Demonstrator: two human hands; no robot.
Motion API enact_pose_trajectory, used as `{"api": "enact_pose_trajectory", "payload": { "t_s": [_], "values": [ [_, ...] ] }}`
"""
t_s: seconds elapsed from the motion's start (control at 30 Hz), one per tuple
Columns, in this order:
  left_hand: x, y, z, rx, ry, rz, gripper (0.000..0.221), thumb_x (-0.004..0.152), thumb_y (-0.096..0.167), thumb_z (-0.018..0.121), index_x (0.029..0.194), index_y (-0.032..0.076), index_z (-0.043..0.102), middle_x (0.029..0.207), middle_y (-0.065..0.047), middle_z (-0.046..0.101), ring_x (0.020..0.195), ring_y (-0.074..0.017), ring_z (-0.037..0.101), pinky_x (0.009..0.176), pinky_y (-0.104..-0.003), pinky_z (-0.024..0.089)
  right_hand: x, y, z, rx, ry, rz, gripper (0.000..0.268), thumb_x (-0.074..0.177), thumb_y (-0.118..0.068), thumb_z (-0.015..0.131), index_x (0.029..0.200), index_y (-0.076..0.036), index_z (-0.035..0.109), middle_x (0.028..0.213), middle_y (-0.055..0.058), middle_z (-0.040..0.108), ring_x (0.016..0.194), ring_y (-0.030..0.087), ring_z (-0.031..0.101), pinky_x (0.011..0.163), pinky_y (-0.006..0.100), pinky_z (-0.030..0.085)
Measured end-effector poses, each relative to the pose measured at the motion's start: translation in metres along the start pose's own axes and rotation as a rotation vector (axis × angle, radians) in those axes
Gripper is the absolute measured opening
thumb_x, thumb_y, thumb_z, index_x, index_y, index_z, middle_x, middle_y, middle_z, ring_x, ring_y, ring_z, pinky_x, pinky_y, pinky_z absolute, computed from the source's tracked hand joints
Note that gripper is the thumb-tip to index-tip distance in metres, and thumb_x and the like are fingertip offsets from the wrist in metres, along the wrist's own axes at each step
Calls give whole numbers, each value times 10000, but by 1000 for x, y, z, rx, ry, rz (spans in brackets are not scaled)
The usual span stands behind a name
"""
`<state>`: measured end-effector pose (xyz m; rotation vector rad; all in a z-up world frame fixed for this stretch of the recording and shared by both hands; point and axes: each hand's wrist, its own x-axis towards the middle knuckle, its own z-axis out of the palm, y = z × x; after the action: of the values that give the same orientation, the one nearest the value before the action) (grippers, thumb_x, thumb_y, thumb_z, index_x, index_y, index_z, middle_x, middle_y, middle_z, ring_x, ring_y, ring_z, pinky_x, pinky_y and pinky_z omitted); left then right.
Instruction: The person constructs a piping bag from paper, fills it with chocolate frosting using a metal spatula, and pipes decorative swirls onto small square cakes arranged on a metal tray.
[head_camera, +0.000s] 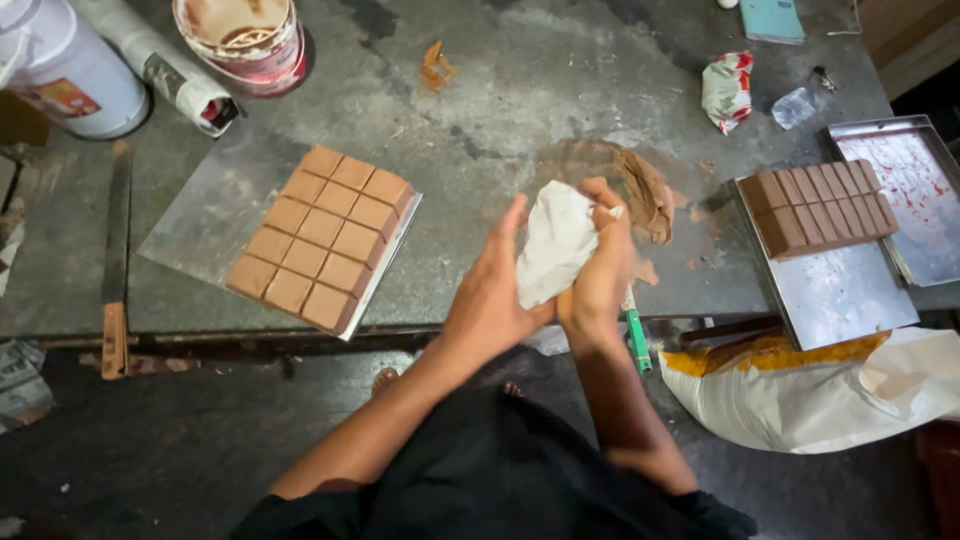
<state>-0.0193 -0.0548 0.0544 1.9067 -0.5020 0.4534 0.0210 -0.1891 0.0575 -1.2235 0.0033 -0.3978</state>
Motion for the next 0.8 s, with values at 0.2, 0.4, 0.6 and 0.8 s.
{"api": "enact_pose_trajectory", "payload": {
  "t_s": [0.2, 0.4, 0.6, 0.8],
  "values": [
    [14, -30, -14, -1025, -571, -706, 566, 787, 40, 812, 1287, 64, 547, 954, -57, 679, 702, -127, 634, 544, -281, 519, 20, -20, 8, 432, -141, 176, 462, 1006, -150, 429, 1451, -54, 509, 1278, 191, 663, 1168, 310, 677, 1038, 444, 569],
    [18, -24, -20, -1262, -591, -792, 347, 819, 64, 793, 1112, 57, 607, 828, -14, 622, 657, -94, 603, 524, -242, 487, 34, -30, 13, 520, -397, 301, 550, 1018, -232, 426, 1535, -49, 468, 1181, 190, 715, 1085, 290, 700, 964, 422, 586],
    [18, -20, -16, -1125, -579, -727, 307, 826, 34, 765, 1086, 38, 602, 812, -14, 611, 645, -83, 572, 514, -235, 466, 48, -14, 6, 555, -511, 356, 483, 1141, -180, 438, 1596, -18, 455, 1146, 173, 712, 975, 243, 704, 863, 360, 594],
    [19, -28, -6, -1238, -522, -842, 248, 818, 7, 748, 1010, 27, 591, 766, -27, 575, 610, -97, 557, 468, -235, 431, 42, -30, 21, 261, -512, 338, 502, 1065, -216, 497, 1543, -76, 436, 1067, 108, 673, 887, 242, 708, 809, 485, 658]
  ]
}}
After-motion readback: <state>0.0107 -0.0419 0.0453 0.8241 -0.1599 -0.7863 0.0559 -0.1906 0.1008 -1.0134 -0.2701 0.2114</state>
